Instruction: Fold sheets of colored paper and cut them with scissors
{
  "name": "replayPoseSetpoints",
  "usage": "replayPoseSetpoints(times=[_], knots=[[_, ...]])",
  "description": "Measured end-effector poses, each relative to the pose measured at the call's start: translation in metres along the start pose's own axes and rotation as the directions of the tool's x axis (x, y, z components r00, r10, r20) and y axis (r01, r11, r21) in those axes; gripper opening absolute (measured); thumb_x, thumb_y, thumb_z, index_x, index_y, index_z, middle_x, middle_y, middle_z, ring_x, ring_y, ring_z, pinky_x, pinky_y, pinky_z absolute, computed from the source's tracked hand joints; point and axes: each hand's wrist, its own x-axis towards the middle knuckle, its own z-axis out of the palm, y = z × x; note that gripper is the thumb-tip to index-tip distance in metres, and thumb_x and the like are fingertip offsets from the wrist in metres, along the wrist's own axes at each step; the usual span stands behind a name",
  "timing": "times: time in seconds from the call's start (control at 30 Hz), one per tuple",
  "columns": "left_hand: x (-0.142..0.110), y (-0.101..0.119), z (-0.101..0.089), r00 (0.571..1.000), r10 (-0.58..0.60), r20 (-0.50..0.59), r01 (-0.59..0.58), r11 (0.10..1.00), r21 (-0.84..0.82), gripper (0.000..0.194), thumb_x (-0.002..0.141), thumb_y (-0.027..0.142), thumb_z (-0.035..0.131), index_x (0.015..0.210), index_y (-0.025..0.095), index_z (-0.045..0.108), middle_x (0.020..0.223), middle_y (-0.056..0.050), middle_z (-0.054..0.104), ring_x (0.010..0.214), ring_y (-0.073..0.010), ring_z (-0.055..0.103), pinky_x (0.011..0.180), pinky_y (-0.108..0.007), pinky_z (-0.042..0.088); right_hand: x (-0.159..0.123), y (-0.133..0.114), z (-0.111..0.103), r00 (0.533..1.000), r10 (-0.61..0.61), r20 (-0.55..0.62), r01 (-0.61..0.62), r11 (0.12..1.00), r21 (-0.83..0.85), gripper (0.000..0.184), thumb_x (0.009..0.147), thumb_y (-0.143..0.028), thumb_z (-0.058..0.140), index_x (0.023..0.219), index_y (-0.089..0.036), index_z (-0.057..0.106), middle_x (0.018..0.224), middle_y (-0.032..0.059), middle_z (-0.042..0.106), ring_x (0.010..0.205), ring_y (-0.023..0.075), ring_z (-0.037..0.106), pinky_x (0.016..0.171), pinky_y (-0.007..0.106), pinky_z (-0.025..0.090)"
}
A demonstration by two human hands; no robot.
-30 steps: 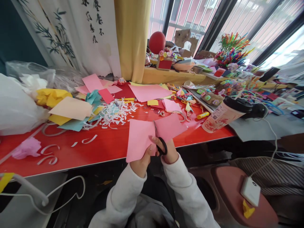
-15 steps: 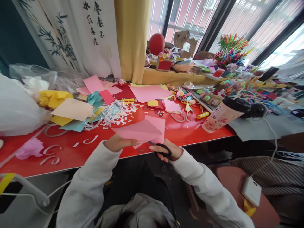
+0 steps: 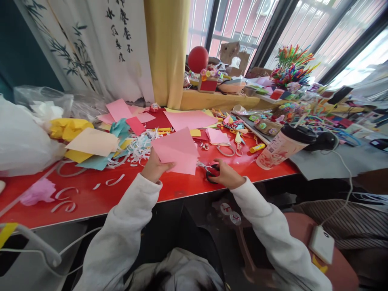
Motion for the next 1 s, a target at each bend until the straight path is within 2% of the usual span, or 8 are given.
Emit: replayPoseSetpoints(times=[0.1,0.2,0.3,0.43,0.6,0.7,0.87,1.0], knots=[[0.0,-0.009,0.0,0.999,-0.047,0.022,0.048,0.998,-0.04,0.084,0.051,0.029,0.08,0.123,0.013,0.037,0.126,-0.016,0.048,0.119,-0.0295,0.044,0.1,-0.044,0.037,0.011,0.001,-0.001,0.999,-0.015,-0.049,0.012,0.998,-0.066,0.048,0.065,-0.021,0.071,0.109,-0.015,0.056,0.114,0.016,0.057,0.111,0.029,0.05,0.094,0.042,0.039],[-0.002,-0.014,0.002,0.996,-0.049,0.077,0.05,0.999,-0.015,0.075,0.062,0.031,0.073,0.125,0.011,0.038,0.128,-0.016,0.047,0.122,-0.0285,0.042,0.103,-0.043,0.032,0.016,-0.014,0.002,0.983,-0.003,-0.181,0.037,0.983,0.181,0.024,0.08,-0.032,0.056,0.098,-0.017,0.061,0.111,0.0146,0.059,0.115,0.0289,0.046,0.098,0.045,0.035],[-0.004,-0.016,0.004,0.987,-0.024,0.161,0.032,0.999,-0.045,0.065,0.069,0.033,0.067,0.125,0.013,0.041,0.132,-0.014,0.045,0.124,-0.0266,0.04,0.104,-0.041,0.031,0.02,-0.035,0.009,0.997,0.015,-0.081,0.038,0.791,0.611,0.04,0.085,-0.051,0.04,0.081,-0.018,0.061,0.081,0.0081,0.065,0.083,0.0215,0.062,0.077,0.037,0.05],[-0.004,-0.019,0.006,0.98,-0.072,0.187,0.077,0.997,-0.02,0.063,0.067,0.036,0.068,0.12,0.011,0.045,0.127,-0.014,0.05,0.122,-0.0275,0.043,0.103,-0.041,0.032,0.024,-0.053,0.017,0.996,0.054,0.074,-0.091,0.465,0.88,0.039,0.066,-0.055,0.062,0.061,-0.018,0.052,0.056,-0.0012,0.056,0.052,0.0127,0.056,0.055,0.027,0.049],[-0.003,-0.026,0.006,0.993,-0.05,0.107,0.045,0.998,0.048,0.058,0.067,0.037,0.067,0.114,0.01,0.047,0.125,-0.017,0.051,0.121,-0.0274,0.043,0.104,-0.041,0.03,0.024,-0.055,0.018,0.995,0.103,0.003,-0.042,0.379,0.924,0.045,0.054,-0.043,0.073,0.085,-0.019,0.051,0.072,-0.0013,0.063,0.064,0.0127,0.061,0.061,0.026,0.051],[-0.003,-0.031,0.008,0.993,-0.102,0.064,0.102,0.995,0.007,0.062,0.061,0.039,0.07,0.112,0.014,0.044,0.122,-0.016,0.053,0.116,-0.0284,0.049,0.097,-0.045,0.037,0.023,-0.054,0.022,0.987,0.145,-0.067,0.009,0.365,0.931,0.048,0.055,-0.041,0.072,0.09,-0.021,0.047,0.078,-0.0001,0.064,0.07,0.0133,0.063,0.063,0.026,0.051],[-0.004,-0.034,0.011,0.998,-0.069,0.013,0.069,0.998,0.003,0.058,0.06,0.04,0.07,0.105,0.018,0.041,0.115,-0.012,0.055,0.111,-0.0253,0.051,0.093,-0.042,0.04,0.02,-0.057,0.035,0.985,0.132,-0.112,0.038,0.469,0.882,0.039,0.06,-0.046,0.068,0.082,-0.017,0.054,0.067,0.0001,0.062,0.062,0.0135,0.061,0.058,0.027,0.05],[-0.005,-0.034,0.01,0.996,-0.087,-0.007,0.087,0.996,0.031,0.052,0.06,0.039,0.069,0.099,0.02,0.041,0.095,-0.005,0.056,0.091,-0.0194,0.057,0.076,-0.035,0.049,0.033,-0.038,0.016,0.967,0.134,-0.218,0.098,0.593,0.799,0.033,0.061,-0.044,0.069,0.074,-0.016,0.058,0.059,-0.0027,0.059,0.052,0.0096,0.054,0.05,0.023,0.044]])
